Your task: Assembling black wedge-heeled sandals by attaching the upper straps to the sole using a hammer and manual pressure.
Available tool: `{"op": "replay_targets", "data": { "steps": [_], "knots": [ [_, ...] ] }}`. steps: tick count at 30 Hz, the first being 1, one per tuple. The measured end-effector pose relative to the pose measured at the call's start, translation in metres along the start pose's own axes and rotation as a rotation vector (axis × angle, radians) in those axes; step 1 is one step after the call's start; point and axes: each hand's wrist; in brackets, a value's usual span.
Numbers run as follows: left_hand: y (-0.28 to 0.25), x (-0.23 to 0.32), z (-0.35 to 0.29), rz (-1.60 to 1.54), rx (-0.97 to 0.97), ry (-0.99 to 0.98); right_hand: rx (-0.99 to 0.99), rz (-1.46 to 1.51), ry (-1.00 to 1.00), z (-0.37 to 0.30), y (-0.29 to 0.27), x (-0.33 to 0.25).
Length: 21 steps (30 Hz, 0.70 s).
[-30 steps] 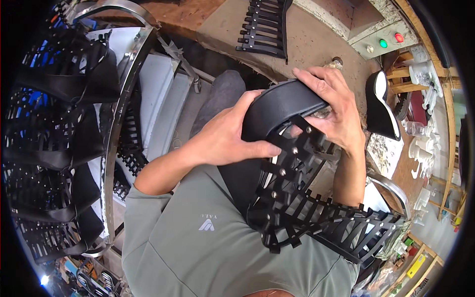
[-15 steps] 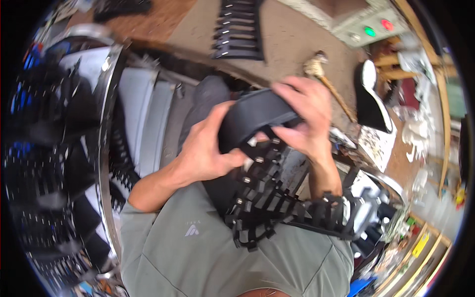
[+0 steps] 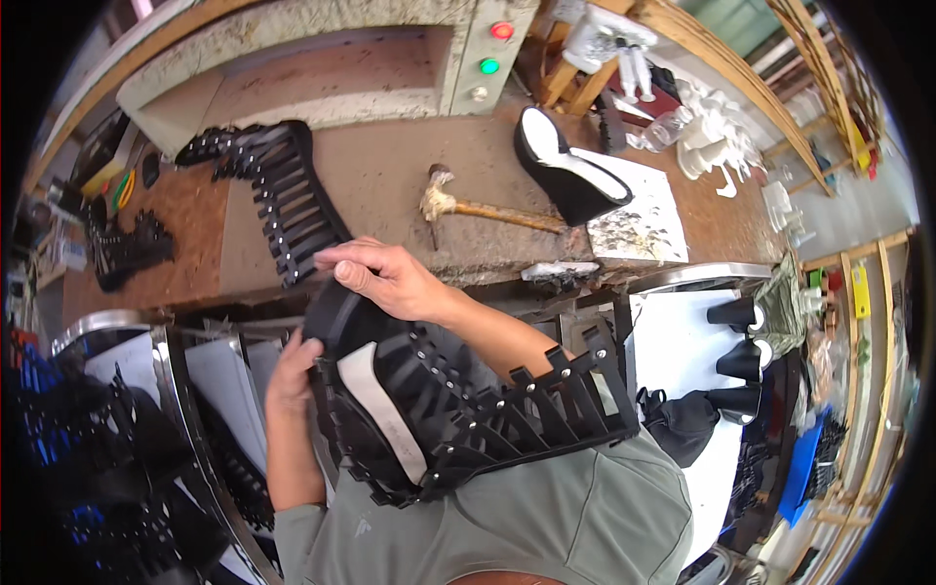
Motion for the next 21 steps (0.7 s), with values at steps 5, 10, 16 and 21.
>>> {"op": "replay_targets", "data": {
  "steps": [5, 10, 16, 21],
  "knots": [
    [-0.071, -0.045, -0.004, -0.247, 0.019, -0.053, 0.209, -1.406, 0.123, 0.022, -0.116, -0.020],
    [-0.119, -0.075, -0.002, -0.455, 0.322, -0.073, 0.303, -2.123, 0.425, -0.023, -0.275, 0.003],
    [-0.126, -0.099, -0.011, -0.555, 0.132, 0.081, 0.333, -1.766, 0.114, 0.003, -0.169, -0.064],
    [-0.136, -0.083, -0.031, -0.590, 0.200, 0.232, 0.188, -1.432, -0.187, 0.086, -0.088, -0.043]
  ]
}}
Point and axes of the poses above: each hand's wrist, its own z-axis towards the middle knuckle, its own y-axis out of the palm, x = y × z, and after that the axes turned 9 degrees about x, right-handed
